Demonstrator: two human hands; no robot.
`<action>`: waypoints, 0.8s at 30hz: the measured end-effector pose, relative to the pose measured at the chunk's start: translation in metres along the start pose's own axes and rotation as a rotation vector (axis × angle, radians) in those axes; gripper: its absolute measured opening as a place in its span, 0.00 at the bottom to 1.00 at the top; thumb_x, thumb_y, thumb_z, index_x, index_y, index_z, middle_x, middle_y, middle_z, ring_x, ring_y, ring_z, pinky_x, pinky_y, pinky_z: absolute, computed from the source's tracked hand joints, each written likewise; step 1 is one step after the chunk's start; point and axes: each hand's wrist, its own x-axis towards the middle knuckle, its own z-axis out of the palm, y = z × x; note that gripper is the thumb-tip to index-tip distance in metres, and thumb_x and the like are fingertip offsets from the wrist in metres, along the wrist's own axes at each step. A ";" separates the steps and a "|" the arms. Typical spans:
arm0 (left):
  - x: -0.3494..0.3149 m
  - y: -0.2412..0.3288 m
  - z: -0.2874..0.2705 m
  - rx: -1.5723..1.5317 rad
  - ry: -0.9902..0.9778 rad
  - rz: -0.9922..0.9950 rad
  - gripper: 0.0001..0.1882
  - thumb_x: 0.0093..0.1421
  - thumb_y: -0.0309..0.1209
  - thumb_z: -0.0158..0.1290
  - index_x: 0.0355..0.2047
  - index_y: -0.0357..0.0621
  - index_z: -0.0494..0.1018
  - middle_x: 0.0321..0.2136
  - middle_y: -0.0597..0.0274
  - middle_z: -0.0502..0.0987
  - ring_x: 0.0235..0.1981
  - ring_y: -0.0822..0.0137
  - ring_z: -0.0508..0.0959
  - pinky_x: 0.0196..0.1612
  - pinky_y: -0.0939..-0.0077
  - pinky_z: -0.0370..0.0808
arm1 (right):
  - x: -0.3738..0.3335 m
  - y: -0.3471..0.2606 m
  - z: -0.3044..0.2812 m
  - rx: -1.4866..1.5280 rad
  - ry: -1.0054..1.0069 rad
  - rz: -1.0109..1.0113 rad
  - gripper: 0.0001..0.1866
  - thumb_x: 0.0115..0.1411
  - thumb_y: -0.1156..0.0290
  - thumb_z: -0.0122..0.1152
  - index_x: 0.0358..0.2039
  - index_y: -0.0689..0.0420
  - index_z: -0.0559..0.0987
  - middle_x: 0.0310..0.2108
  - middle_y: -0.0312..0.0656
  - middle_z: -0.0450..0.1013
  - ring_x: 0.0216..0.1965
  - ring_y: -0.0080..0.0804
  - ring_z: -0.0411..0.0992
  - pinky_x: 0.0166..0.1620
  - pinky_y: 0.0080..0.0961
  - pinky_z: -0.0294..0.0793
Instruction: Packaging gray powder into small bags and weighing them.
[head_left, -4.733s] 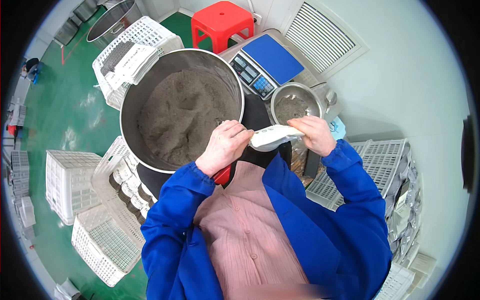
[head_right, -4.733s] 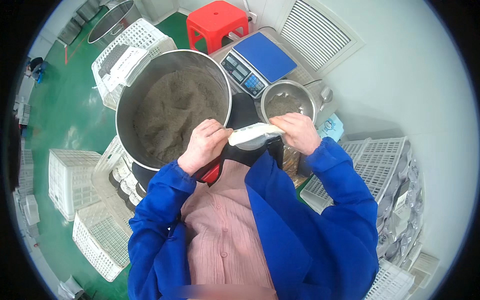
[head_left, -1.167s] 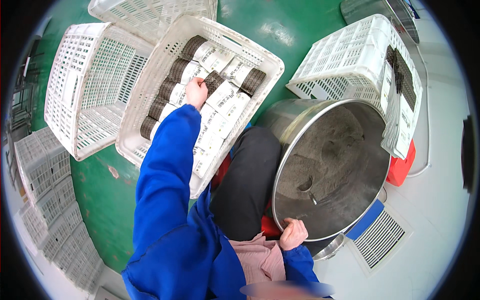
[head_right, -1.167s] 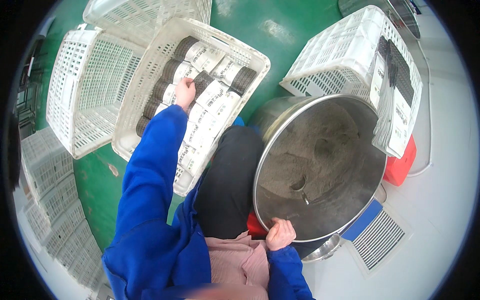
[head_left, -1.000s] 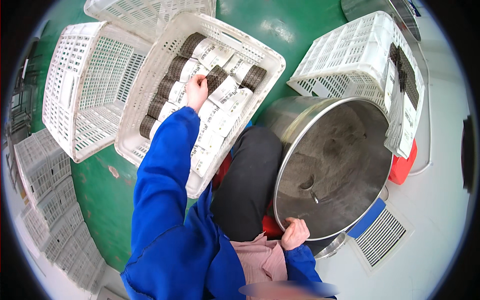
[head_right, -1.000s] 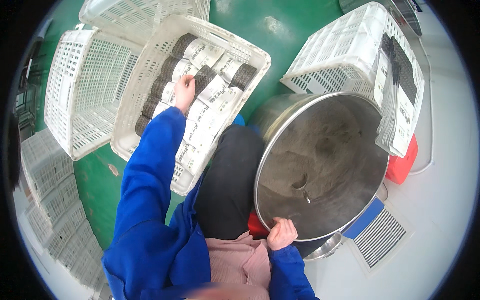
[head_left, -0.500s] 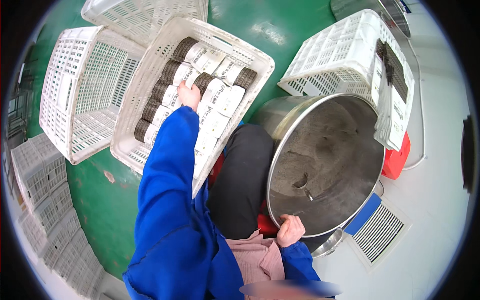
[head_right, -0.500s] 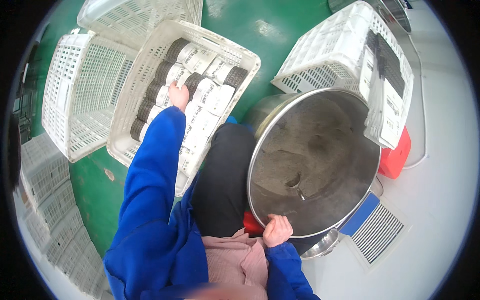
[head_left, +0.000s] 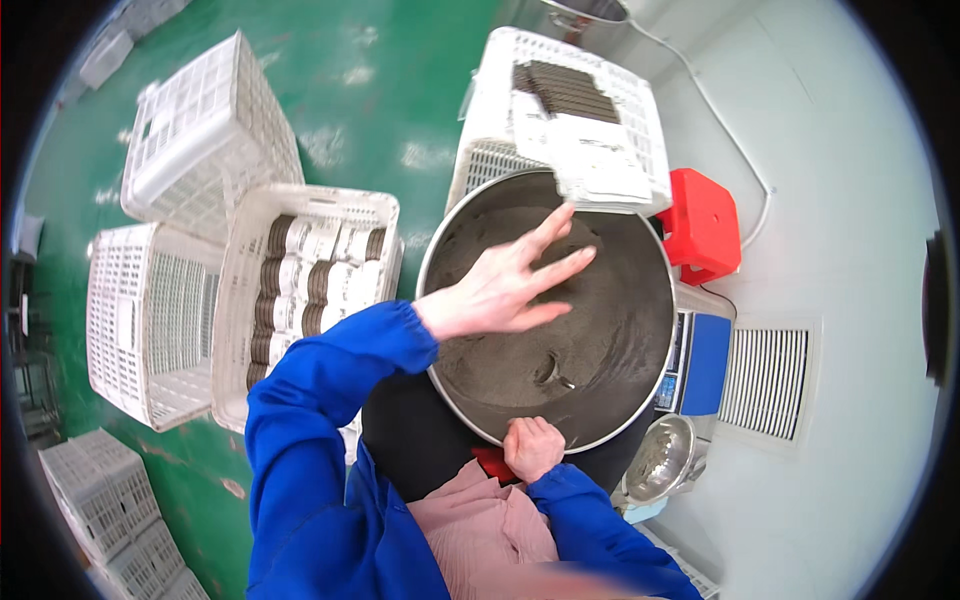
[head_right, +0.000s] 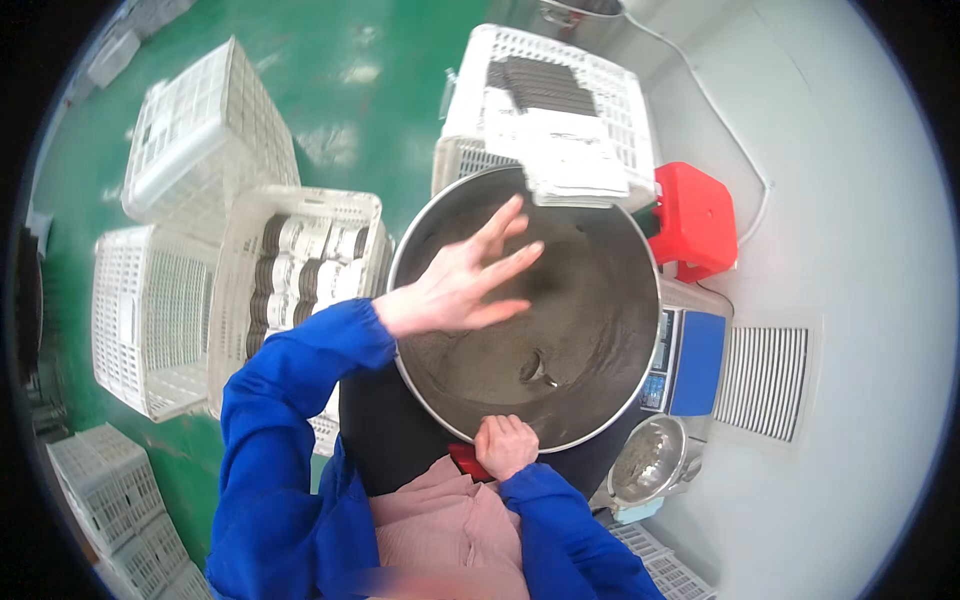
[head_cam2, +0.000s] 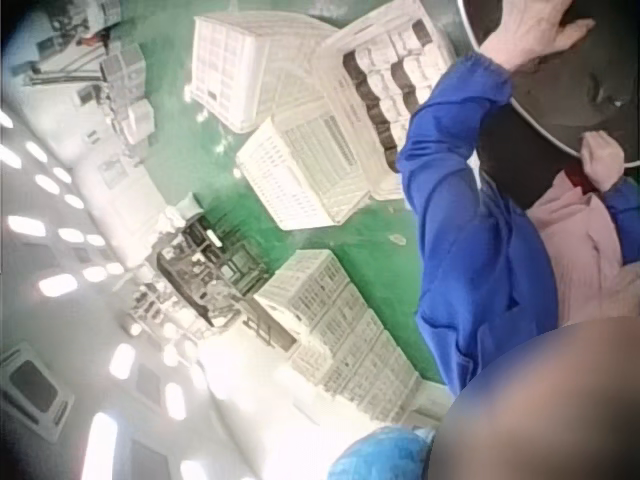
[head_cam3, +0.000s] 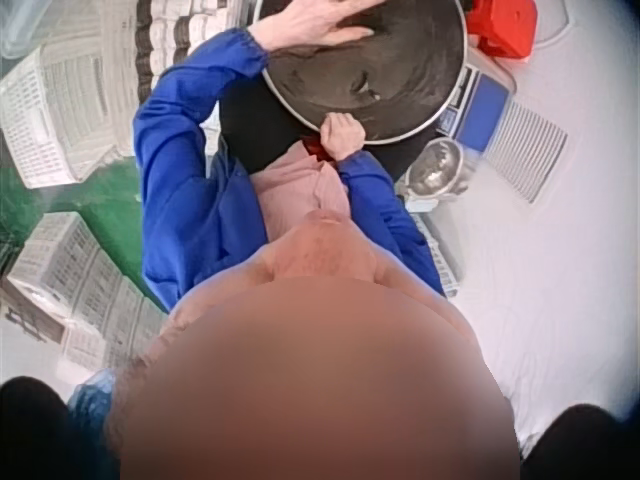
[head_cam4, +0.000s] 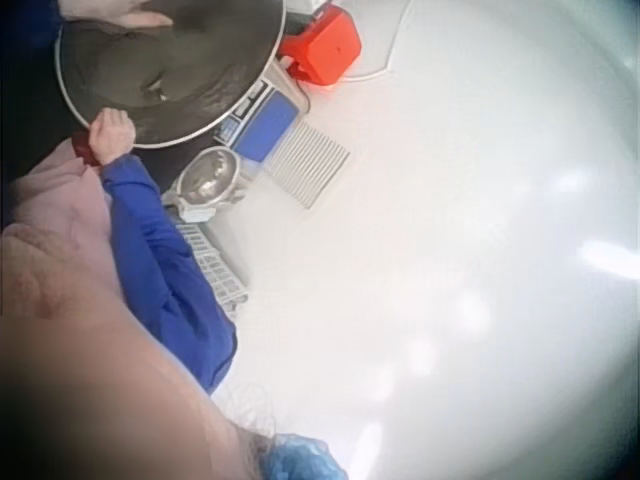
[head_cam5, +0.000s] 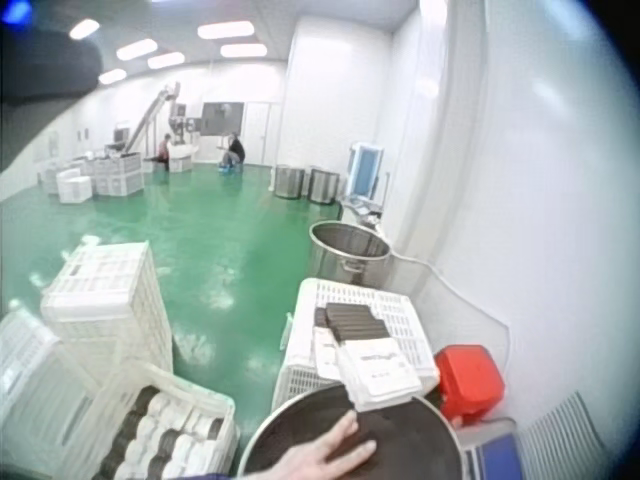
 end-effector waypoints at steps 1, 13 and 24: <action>0.025 -0.003 0.009 0.095 0.018 0.042 0.41 0.54 0.37 0.68 0.67 0.47 0.66 0.71 0.35 0.53 0.65 0.42 0.69 0.61 0.52 0.73 | -0.003 0.000 0.002 -0.014 0.033 0.007 0.02 0.53 0.71 0.60 0.25 0.54 0.79 0.22 0.39 0.73 0.25 0.39 0.73 0.30 0.36 0.74; 0.134 -0.087 0.064 0.568 -0.386 -0.250 0.17 0.60 0.40 0.59 0.42 0.39 0.78 0.42 0.41 0.81 0.44 0.44 0.81 0.48 0.51 0.78 | -0.001 0.001 -0.179 0.860 0.763 0.241 0.14 0.58 0.83 0.58 0.45 0.61 0.77 0.41 0.46 0.76 0.36 0.33 0.75 0.43 0.30 0.76; 0.148 -0.088 0.041 0.805 -0.285 -0.290 0.15 0.63 0.30 0.50 0.46 0.55 0.83 0.33 0.46 0.84 0.36 0.44 0.84 0.42 0.52 0.80 | -0.035 -0.101 -0.364 0.914 1.764 -1.133 0.16 0.69 0.74 0.54 0.56 0.60 0.77 0.64 0.43 0.66 0.56 0.35 0.72 0.57 0.31 0.74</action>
